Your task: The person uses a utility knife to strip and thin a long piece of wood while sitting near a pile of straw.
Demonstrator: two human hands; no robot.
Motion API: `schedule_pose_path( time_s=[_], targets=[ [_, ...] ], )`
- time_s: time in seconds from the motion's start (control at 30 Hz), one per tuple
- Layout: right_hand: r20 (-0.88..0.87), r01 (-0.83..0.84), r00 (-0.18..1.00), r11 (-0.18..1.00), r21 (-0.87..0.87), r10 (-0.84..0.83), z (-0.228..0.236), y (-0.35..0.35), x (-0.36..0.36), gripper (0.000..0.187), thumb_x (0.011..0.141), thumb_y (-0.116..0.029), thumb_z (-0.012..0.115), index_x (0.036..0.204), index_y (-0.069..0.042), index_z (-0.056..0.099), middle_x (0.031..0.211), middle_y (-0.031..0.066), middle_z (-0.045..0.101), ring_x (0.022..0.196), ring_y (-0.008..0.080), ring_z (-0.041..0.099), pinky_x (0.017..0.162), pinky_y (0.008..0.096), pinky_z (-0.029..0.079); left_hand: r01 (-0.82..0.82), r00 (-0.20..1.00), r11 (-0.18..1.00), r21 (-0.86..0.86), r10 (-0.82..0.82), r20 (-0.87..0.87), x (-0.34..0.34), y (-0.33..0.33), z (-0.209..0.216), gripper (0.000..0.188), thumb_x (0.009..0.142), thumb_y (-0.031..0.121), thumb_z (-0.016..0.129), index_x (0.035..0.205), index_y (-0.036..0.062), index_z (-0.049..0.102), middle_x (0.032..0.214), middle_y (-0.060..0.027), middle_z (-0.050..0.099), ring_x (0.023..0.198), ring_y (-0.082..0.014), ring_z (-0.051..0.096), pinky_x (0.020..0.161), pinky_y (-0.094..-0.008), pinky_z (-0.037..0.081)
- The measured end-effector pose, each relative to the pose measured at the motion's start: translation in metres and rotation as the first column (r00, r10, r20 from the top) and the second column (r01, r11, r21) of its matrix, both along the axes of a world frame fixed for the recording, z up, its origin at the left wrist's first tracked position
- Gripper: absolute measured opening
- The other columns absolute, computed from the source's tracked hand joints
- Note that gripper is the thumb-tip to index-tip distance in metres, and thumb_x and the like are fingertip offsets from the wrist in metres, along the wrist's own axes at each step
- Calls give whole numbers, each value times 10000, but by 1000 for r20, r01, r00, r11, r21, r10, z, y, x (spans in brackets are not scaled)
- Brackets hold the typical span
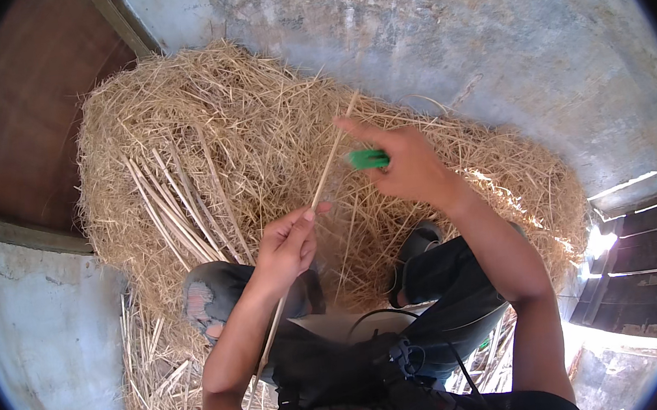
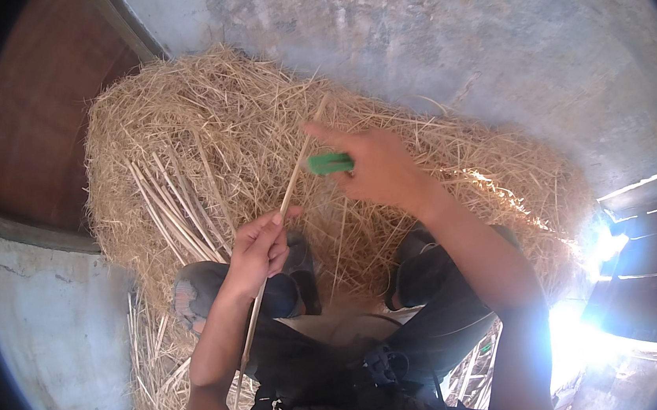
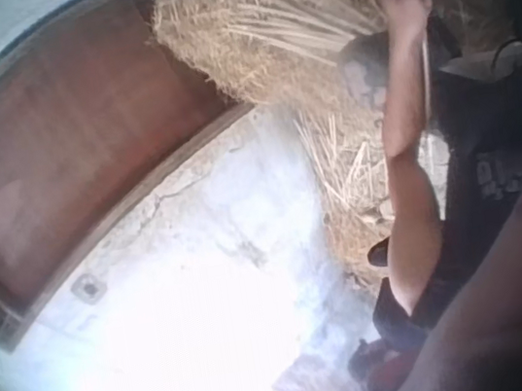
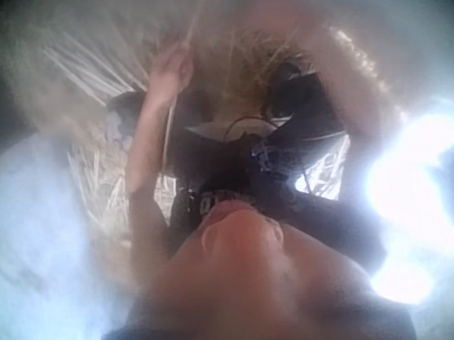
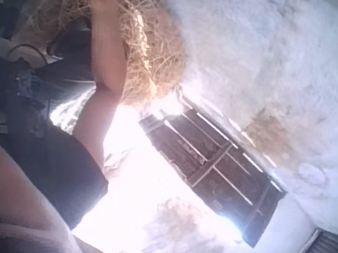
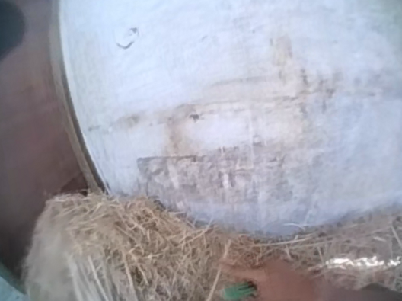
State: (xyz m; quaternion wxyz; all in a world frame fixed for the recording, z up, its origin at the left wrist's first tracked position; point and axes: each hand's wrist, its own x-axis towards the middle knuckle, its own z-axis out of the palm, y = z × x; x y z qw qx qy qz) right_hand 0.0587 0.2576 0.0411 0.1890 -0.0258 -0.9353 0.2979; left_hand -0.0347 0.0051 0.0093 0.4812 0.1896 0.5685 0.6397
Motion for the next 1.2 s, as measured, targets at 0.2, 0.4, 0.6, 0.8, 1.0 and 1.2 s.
schedule_pose_path(
  time_s=[0.2, 0.4, 0.6, 0.8, 1.0, 1.2],
  targets=[
    [115, -86, 991, 971, 224, 62, -17, -21, -7, 914, 720, -94, 728, 1549, -356, 447, 625, 58, 611, 539, 273, 639, 512, 379, 512, -64, 993, 997, -51, 69, 97, -2, 0, 7, 407, 1119, 279, 446, 1353, -23, 587, 603, 51, 352, 427, -47, 314, 388, -226, 245],
    [53, -201, 979, 960, 196, 194, -23, -32, -5, 896, 731, -106, 728, 1544, -366, 457, 632, 50, 626, 530, 252, 639, 512, 378, 515, -76, 985, 996, -36, 81, 152, -7, -1, 3, 409, 1114, 302, 452, 1336, -9, 600, 599, 43, 356, 412, -57, 333, 374, -235, 254],
    [225, 230, 936, 955, 187, -270, -1, 20, -11, 775, 834, -76, 675, 1539, -328, 474, 761, 111, 728, 546, 256, 646, 560, 376, 530, 2, 997, 998, -69, 3, 72, -1, 1, 7, 441, 1104, 314, 448, 1341, -32, 585, 594, 49, 331, 421, -60, 323, 390, -230, 262],
    [-70, 427, 898, 898, -103, -435, -3, 69, 0, 533, 883, -88, 691, 1407, -169, 638, 625, 77, 610, 522, 142, 533, 555, 334, 456, -143, 964, 989, -46, 129, -231, -18, -6, 25, 399, 1100, 354, 493, 1301, 47, 650, 595, 68, 409, 429, -38, 340, 409, -221, 276],
    [250, 342, 930, 882, -325, -269, 22, 36, 7, 224, 906, -216, 770, 1085, -83, 784, 610, -37, 530, 534, 71, 455, 524, 284, 356, -578, 150, 689, 437, 616, -773, -93, -27, 193, 364, 1039, 397, 605, 1206, 98, 729, 614, 92, 451, 507, -8, 350, 454, -210, 233],
    [246, -17, 945, 783, -622, 216, 25, -18, 8, 379, 900, -437, 775, 1116, -126, 783, 610, -41, 551, 562, 83, 533, 563, 295, 387, -406, -296, 355, 842, 820, -489, -81, 7, 271, 224, 1006, 171, 680, 1193, 68, 747, 742, 9, 664, 582, -22, 524, 478, -180, 348]
  ],
)
